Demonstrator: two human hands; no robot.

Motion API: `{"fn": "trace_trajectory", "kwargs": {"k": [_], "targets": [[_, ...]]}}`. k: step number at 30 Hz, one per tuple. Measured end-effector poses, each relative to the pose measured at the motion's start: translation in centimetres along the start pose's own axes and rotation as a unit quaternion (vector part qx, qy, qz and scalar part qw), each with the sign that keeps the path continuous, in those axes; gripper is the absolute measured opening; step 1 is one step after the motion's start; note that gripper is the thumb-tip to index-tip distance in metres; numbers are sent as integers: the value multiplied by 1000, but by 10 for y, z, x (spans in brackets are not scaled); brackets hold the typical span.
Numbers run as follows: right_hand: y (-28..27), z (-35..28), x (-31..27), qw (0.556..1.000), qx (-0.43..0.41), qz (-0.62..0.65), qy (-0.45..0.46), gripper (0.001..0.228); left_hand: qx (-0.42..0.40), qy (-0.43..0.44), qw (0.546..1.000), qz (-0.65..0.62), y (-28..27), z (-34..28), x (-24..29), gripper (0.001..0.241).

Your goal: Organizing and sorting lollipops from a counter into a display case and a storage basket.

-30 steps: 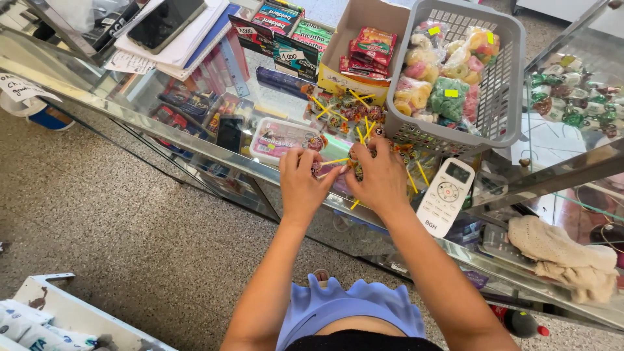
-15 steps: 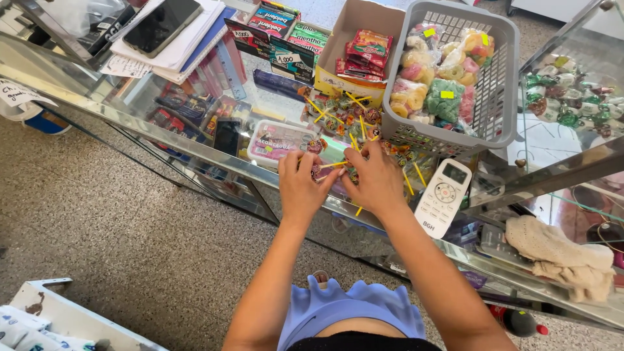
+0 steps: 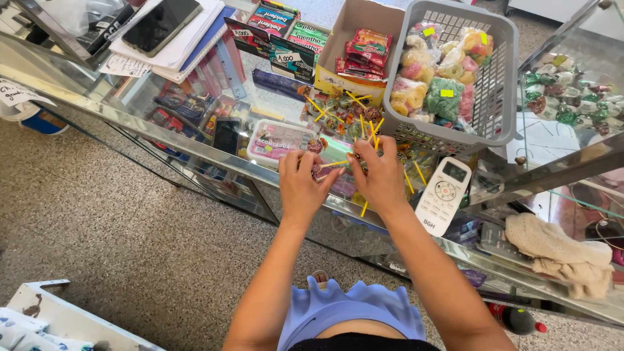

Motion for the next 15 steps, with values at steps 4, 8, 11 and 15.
{"fn": "trace_trajectory", "kwargs": {"k": [4,8,11,15], "targets": [[-4,2,-2,999,29,20,-1,17,1,2,1000,0,0,-2,-2,45],[-14,3,-1,994,89,55,16,23,-3,3,1000,0,0,0,-1,46],[-23,4,-3,987,123,99,25,23,-6,6,1000,-5,-1,-1,-1,46],[-31,4,-3,972,164,165,29,22,-6,3,1000,-5,-2,1,0,46]]}}
Point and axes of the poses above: each hand's wrist, its own z-axis towards the middle knuckle, its own y-axis out of the palm, x = y × z, the point moved 9 cm from there along z, towards the middle knuckle, and after that the axes turned 14 degrees about x, right-handed, at the moved point
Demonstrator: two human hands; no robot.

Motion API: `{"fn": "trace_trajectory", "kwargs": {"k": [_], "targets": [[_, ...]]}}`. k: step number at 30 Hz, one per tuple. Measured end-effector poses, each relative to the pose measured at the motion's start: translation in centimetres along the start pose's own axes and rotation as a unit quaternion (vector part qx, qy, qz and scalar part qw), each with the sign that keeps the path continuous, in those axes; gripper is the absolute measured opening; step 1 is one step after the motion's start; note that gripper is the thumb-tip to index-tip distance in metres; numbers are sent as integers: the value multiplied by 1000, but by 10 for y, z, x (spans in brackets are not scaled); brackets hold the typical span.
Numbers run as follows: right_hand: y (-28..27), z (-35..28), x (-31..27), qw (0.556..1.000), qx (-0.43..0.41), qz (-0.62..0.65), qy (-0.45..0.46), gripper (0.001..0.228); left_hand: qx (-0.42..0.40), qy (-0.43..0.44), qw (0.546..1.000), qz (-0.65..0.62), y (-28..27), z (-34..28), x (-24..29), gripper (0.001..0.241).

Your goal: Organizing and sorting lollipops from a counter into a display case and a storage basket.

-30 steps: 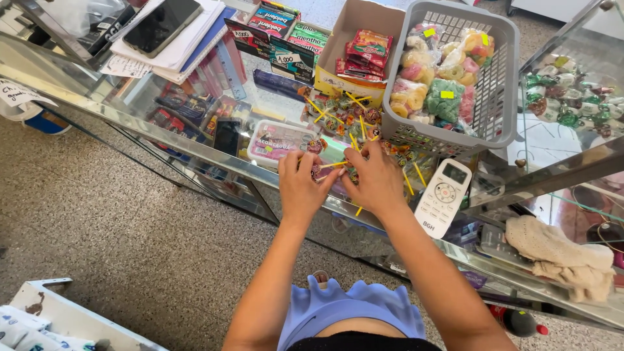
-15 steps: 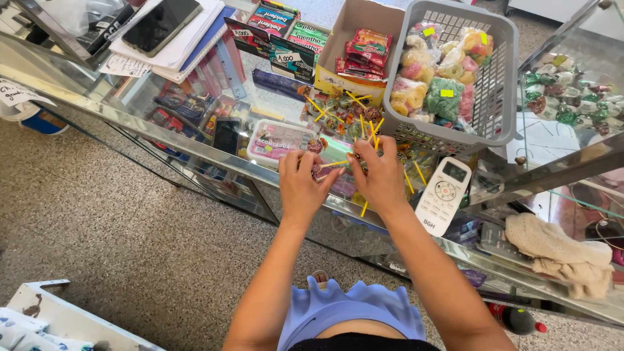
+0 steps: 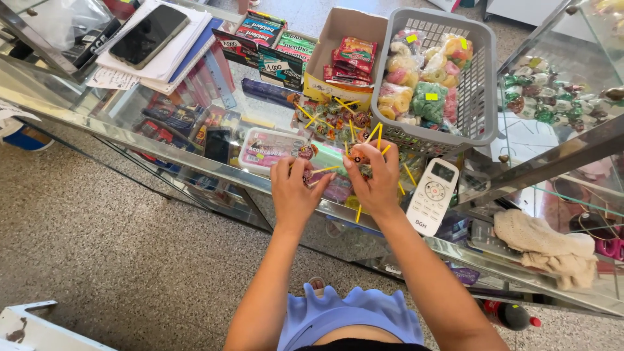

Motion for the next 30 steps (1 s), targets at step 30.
{"fn": "trace_trajectory", "kwargs": {"k": [30], "targets": [[-224,20,-47,980,154,-25,-123,30,-37,-434,822,-366,49,-26,24,32]]}}
Point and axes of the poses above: each hand's wrist, its own z-axis towards the middle knuckle, its own y-axis out of the palm, x = y × z, the point moved 9 cm from there along z, towards the middle knuckle, and after that the axes turned 14 degrees about x, right-handed, at the moved point
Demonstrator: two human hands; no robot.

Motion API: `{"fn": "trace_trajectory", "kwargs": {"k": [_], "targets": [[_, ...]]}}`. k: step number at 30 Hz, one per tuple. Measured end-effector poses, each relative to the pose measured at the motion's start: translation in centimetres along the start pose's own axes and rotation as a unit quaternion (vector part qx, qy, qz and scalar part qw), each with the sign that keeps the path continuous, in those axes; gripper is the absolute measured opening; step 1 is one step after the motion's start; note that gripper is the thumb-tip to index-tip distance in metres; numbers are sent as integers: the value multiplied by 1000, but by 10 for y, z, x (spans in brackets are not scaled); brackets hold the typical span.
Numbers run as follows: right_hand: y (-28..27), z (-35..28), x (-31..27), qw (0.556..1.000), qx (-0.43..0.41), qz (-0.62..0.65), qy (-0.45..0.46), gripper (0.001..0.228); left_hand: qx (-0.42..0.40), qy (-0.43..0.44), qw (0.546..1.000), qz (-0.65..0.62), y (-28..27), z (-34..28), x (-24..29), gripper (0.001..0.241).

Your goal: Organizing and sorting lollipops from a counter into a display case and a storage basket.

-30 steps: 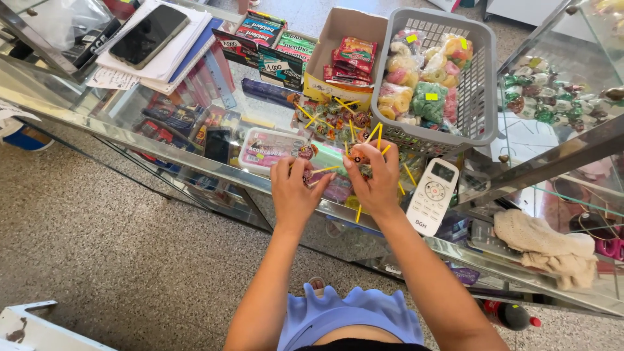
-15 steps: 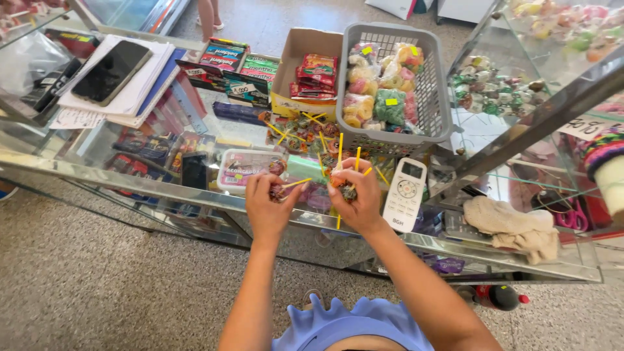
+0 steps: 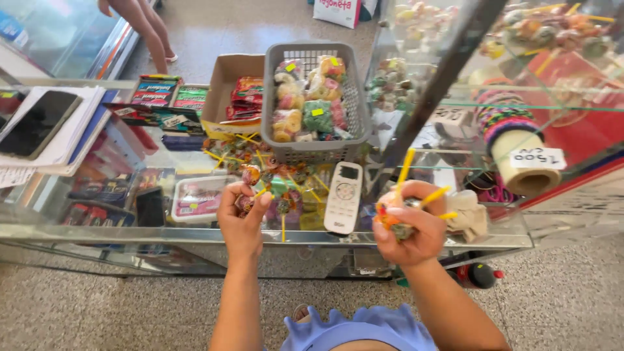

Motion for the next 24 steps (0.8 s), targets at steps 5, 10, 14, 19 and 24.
{"fn": "trace_trajectory", "kwargs": {"k": [5,10,14,19,24], "targets": [[-92,76,-8,991,100,88,-12,32,-89,56,992,-75,62,-52,58,33],[-165,145,1,981,170,-91,6,20,-159,117,980,-36,122,-111,86,35],[-152,188,38,966,-102,-239,-7,15,-212,176,961,17,174,-153,95,33],[-114,217,101,918,-302,-258,4,16,-245,192,949,57,221,-194,94,33],[-78,207,171,803,-484,-336,88,27,-262,178,946,65,238,-222,87,33]]}}
Point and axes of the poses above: each hand's wrist, its own z-axis towards the middle knuckle, its own y-axis out of the palm, x = y × z, the point moved 9 cm from there along z, towards the middle knuckle, and after that the axes turned 14 degrees about x, right-handed, at the moved point
